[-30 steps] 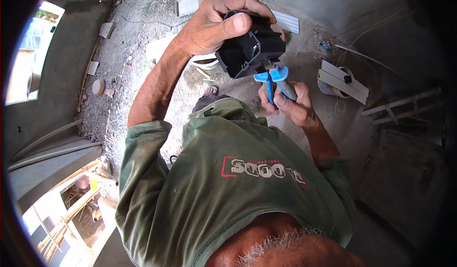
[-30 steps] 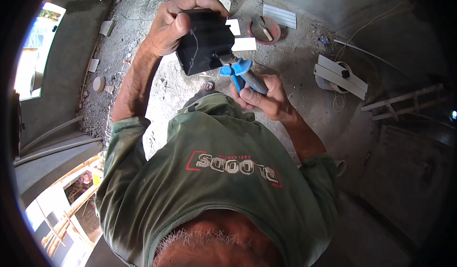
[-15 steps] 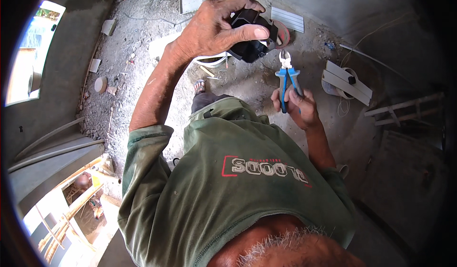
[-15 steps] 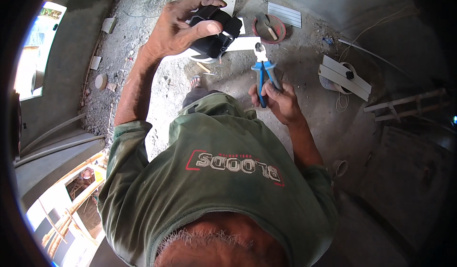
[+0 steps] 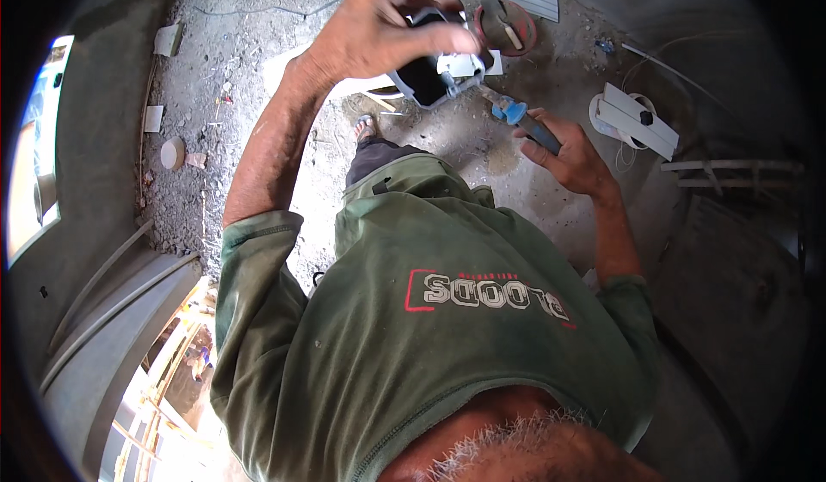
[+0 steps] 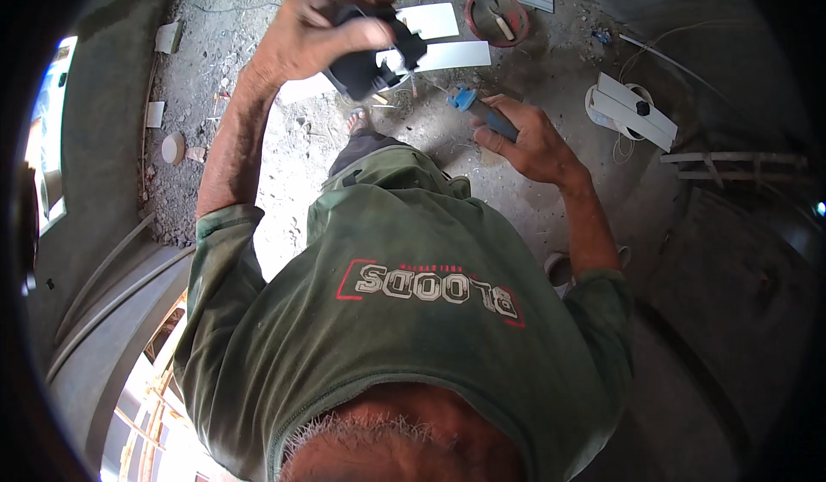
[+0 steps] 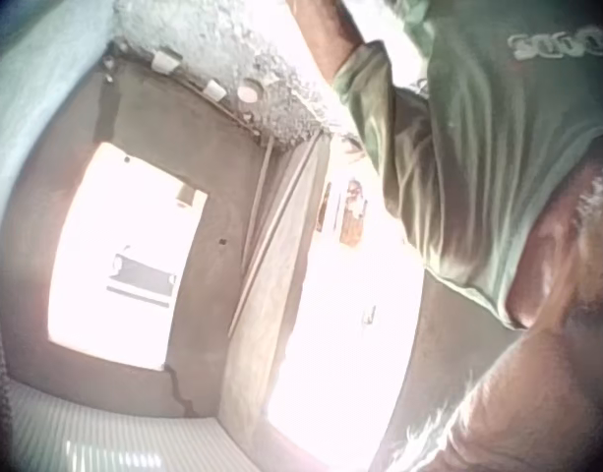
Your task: Preparing an electrical box by marking it and cutting holes for wires.
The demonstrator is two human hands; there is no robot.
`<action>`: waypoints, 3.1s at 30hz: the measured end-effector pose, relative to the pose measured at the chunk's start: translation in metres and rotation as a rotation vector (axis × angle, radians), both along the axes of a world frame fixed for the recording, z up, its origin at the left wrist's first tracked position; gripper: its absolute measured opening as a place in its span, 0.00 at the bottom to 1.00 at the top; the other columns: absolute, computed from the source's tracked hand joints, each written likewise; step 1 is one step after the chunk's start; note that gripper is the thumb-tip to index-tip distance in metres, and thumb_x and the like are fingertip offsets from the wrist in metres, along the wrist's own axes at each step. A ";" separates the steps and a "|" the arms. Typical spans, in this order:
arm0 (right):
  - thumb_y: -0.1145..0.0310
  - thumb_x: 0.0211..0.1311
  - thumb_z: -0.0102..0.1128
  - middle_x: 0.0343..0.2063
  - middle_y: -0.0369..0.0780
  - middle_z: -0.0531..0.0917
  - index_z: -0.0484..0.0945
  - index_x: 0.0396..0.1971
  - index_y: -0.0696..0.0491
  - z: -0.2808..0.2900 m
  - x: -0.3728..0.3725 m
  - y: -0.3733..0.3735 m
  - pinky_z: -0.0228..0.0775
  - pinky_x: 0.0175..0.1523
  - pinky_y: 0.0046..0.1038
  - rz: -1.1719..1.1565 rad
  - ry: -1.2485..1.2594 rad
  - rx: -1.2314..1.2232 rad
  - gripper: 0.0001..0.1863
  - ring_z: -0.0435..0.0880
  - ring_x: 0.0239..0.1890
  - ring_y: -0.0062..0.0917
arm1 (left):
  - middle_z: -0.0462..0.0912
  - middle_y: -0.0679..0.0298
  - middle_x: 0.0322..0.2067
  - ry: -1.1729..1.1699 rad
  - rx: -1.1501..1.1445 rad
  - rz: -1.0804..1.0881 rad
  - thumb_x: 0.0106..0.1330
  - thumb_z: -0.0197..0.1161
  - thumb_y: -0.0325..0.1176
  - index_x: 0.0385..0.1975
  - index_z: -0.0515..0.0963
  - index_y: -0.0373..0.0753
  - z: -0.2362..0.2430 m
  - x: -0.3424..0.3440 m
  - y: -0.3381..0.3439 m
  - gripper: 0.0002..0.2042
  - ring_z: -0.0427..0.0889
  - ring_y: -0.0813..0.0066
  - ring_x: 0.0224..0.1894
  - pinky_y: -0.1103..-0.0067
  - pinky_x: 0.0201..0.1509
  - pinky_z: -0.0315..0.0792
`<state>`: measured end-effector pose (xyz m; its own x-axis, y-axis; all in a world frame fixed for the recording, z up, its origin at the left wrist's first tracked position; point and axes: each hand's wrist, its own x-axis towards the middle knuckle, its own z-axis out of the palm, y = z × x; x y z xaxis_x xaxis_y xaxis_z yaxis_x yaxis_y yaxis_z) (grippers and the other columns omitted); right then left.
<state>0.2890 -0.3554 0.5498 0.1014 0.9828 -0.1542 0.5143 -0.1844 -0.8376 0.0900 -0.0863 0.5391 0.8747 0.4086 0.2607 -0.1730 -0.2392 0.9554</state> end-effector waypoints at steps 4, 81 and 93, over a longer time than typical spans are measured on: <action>0.56 0.64 0.62 0.22 0.35 0.76 0.75 0.34 0.58 -0.011 -0.006 0.035 0.66 0.32 0.27 -0.114 0.211 -0.369 0.17 0.73 0.26 0.19 | 0.83 0.51 0.40 -0.148 -0.815 0.033 0.66 0.57 0.57 0.52 0.74 0.31 -0.043 -0.025 0.058 0.31 0.86 0.64 0.38 0.73 0.45 0.83; 0.65 0.52 0.63 0.18 0.32 0.67 0.77 0.15 0.54 -0.326 0.027 0.108 0.58 0.35 0.23 0.697 -1.773 0.675 0.11 0.65 0.28 0.21 | 0.82 0.49 0.32 -0.384 -1.043 -0.307 0.75 0.45 0.36 0.51 0.69 0.22 -0.502 0.050 0.002 0.20 0.87 0.60 0.30 0.75 0.24 0.87; 0.60 0.64 0.58 0.30 0.46 0.84 0.81 0.38 0.62 -0.299 0.041 0.137 0.73 0.35 0.31 0.595 -0.591 -0.294 0.17 0.81 0.31 0.29 | 0.73 0.32 0.52 -0.195 -0.561 -0.091 0.66 0.49 0.62 0.64 0.60 0.29 -0.474 0.039 -0.018 0.40 0.82 0.40 0.46 0.61 0.35 0.86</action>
<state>0.3299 -0.2186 0.2505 -0.2709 0.8268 -0.4930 0.9267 0.0855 -0.3660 0.1288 -0.1038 0.0646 0.8702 0.4563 0.1859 -0.3539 0.3164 0.8801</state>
